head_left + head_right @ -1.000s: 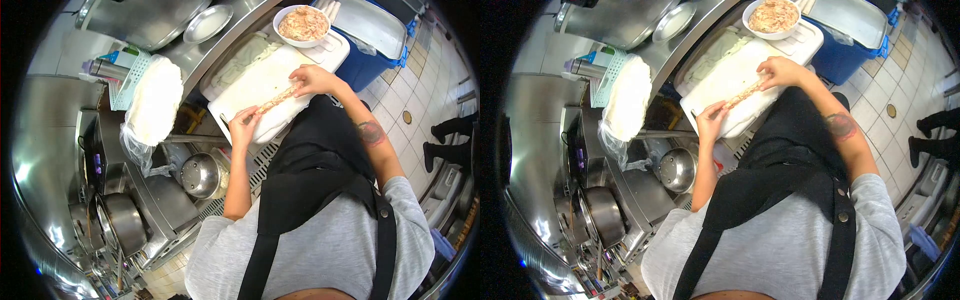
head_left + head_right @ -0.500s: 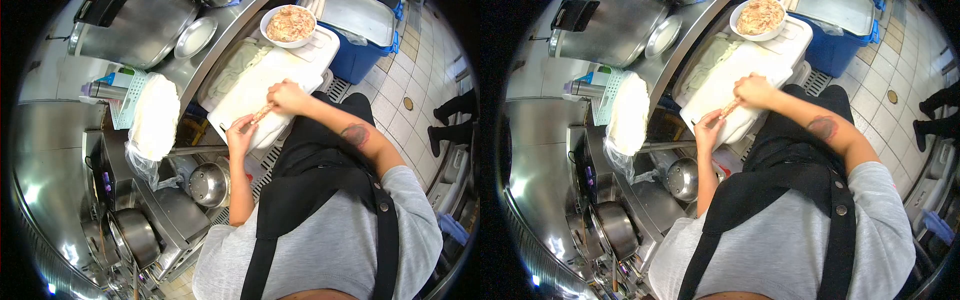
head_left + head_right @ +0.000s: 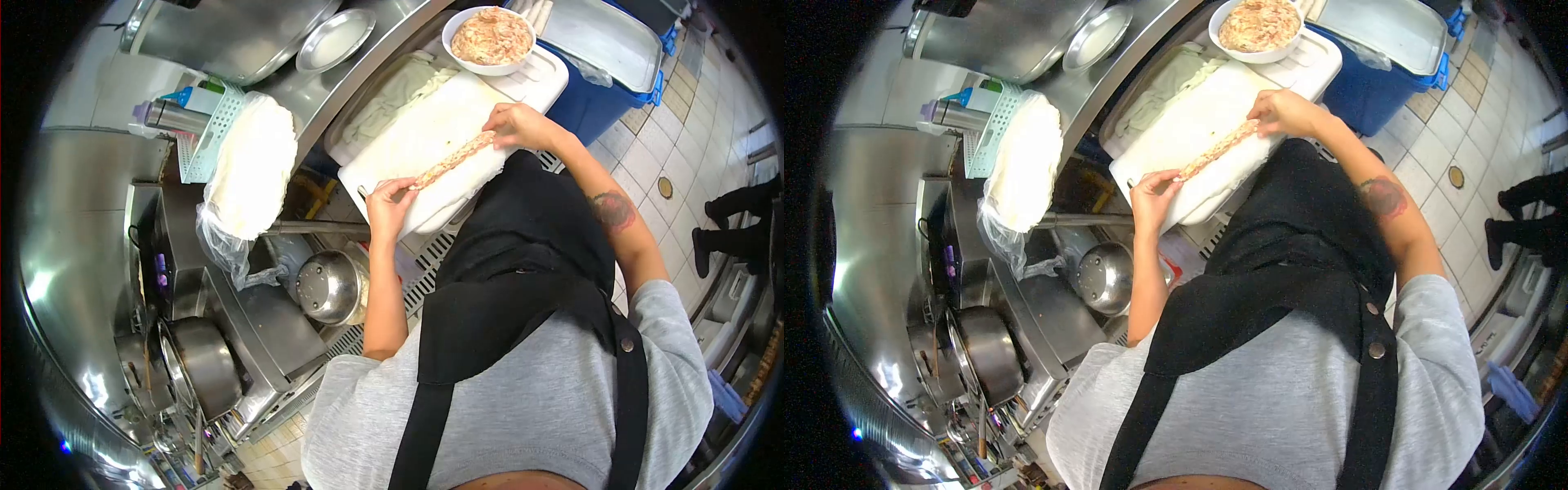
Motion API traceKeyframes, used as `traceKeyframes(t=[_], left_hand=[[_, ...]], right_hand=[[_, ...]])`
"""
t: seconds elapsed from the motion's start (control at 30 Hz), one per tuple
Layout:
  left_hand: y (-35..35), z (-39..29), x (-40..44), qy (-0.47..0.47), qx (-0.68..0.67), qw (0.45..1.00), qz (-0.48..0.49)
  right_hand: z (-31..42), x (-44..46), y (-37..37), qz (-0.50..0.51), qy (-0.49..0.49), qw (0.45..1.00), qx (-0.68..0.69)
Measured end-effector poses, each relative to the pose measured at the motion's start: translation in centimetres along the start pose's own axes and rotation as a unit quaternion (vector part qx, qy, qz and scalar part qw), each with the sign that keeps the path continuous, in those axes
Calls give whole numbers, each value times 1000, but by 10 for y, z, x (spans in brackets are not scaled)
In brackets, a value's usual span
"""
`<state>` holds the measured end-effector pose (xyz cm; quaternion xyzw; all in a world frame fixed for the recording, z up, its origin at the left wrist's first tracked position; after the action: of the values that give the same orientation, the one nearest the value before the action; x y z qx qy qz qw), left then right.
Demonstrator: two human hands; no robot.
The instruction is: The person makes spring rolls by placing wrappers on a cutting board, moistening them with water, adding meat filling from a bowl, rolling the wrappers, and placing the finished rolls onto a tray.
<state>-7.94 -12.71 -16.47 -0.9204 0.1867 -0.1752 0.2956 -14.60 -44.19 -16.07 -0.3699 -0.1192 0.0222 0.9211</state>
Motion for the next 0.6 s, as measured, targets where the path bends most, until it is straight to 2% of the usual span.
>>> traceKeyframes(t=[0.1, 0.2, 0.37, 0.43, 0.6], left_hand=[[-5, -17, -16, 59, 48, 996, -36], [-10, -28, -37, 81, 28, 992, -89], [17, -54, -56, 179, 43, 980, -69], [38, -67, -54, 219, 62, 973, -48], [66, -94, -40, 212, 124, 968, -48]], right_hand=[[25, -26, -8, -118, -57, 991, -20], [42, -52, 6, -110, -117, 982, -96], [39, -55, 29, -134, -166, 960, -182], [40, -50, 27, -136, -172, 964, -153], [47, -45, 16, -157, -135, 975, -85]])
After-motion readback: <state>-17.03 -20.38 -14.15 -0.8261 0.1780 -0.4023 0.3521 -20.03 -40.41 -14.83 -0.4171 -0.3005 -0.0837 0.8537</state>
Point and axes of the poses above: each hand's wrist, its own x-axis towards the middle knuckle, its own y-axis out of the palm, z = x × y, the point moved 5 cm from there along x, towards the middle knuckle, and after that the axes turned 4 degrees about -z, right-handed, at the moved point
